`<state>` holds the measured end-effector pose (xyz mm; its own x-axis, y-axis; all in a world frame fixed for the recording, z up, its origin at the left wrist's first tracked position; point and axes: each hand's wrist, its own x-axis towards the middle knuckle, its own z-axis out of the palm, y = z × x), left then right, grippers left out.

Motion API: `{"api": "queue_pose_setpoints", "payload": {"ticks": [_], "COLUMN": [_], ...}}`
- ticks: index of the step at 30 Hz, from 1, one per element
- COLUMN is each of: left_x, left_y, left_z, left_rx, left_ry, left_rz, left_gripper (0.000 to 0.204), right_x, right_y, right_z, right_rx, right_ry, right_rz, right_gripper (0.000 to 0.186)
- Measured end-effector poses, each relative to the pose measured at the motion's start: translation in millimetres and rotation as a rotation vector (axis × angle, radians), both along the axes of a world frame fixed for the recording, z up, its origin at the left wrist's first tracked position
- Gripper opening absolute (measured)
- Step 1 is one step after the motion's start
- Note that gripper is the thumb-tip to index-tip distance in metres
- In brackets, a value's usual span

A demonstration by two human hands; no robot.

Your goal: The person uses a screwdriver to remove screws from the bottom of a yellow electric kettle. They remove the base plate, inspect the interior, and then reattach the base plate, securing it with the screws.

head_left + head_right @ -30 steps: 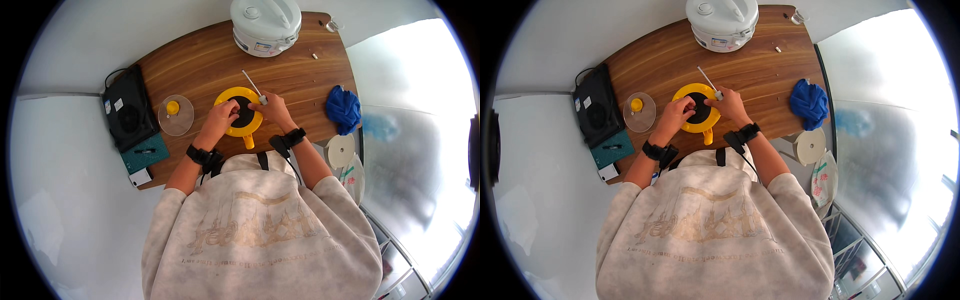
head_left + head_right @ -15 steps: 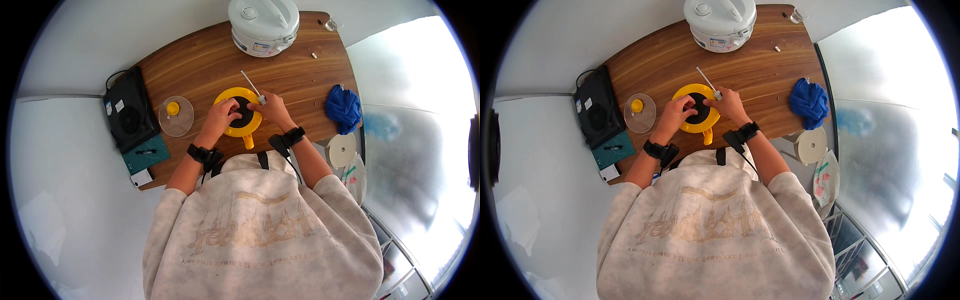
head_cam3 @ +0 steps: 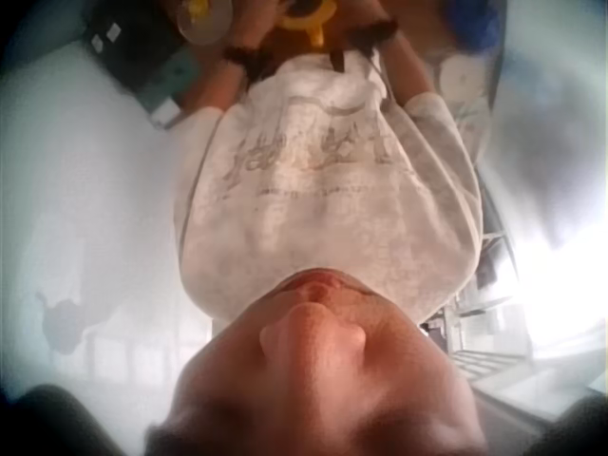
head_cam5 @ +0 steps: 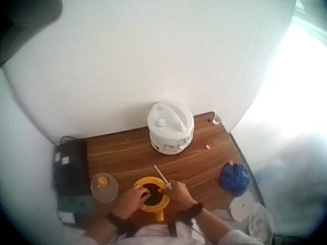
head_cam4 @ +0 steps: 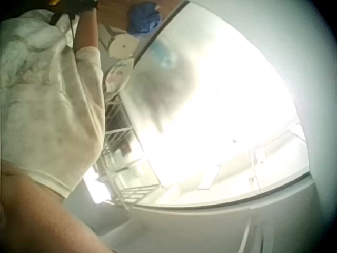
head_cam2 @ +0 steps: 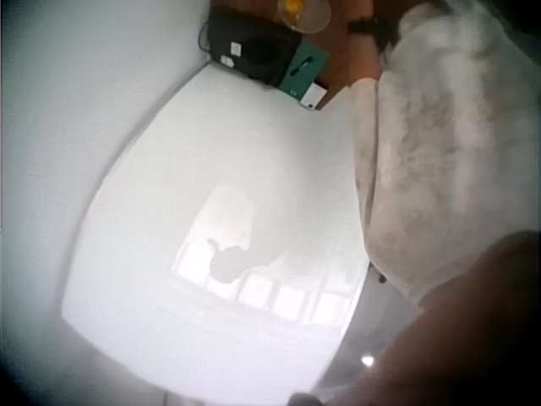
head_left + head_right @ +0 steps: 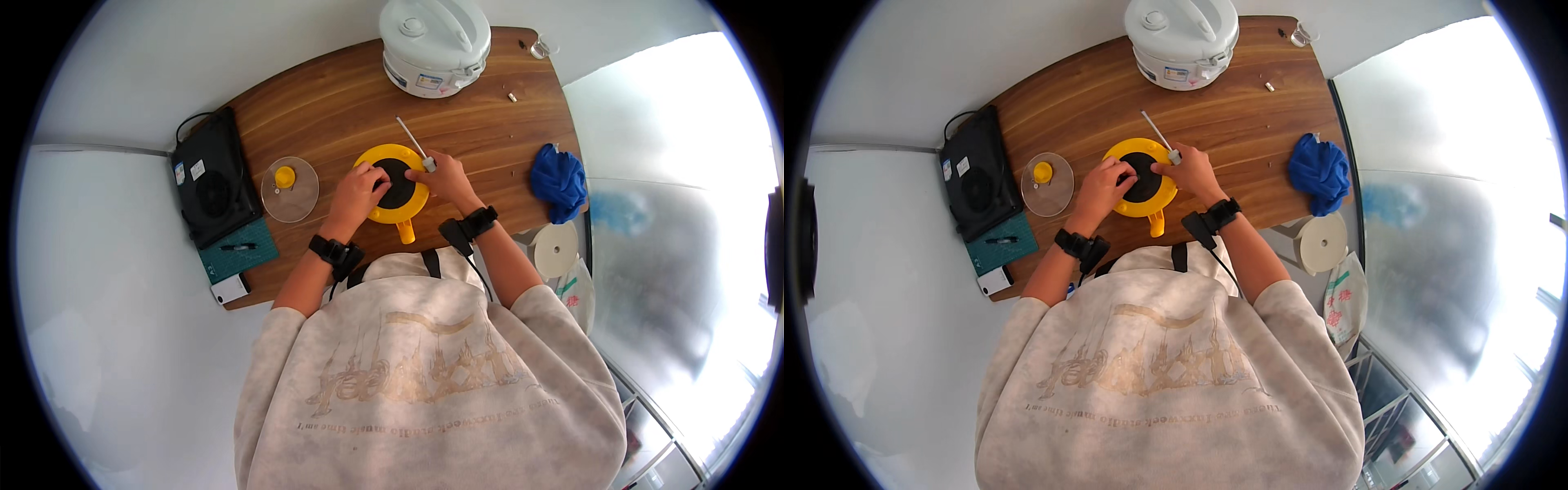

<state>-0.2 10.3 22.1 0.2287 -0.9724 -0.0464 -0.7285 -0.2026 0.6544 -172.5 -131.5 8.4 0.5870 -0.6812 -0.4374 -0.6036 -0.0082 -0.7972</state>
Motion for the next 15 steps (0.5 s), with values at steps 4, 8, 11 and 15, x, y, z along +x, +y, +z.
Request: {"api": "queue_pose_setpoints", "payload": {"ticks": [4, 8, 11, 15], "left_x": [-1, 1, -1, -1], "left_y": [0, 3, 4, 5], "left_z": [-3, -8, -6, -12], "left_rx": [-0.051, -0.121, -0.102, -0.143], "left_ry": [-0.052, -0.044, -0.063, -0.092], "left_rz": [0.02, 0.014, 0.023, 0.022], "left_gripper": [0.008, 0.008, 0.008, 0.007], "right_x": [1, 1, 3, 4], "right_y": [0, 1, 0, 3], "right_z": [3, 5, 6, 4], "right_rx": [-0.036, -0.026, -0.002, -0.047], "right_ry": [0.033, 0.026, 0.073, 0.112], "right_rz": [0.022, 0.032, 0.028, 0.025], "right_gripper": [0.053, 0.053, 0.052, 0.052]}}
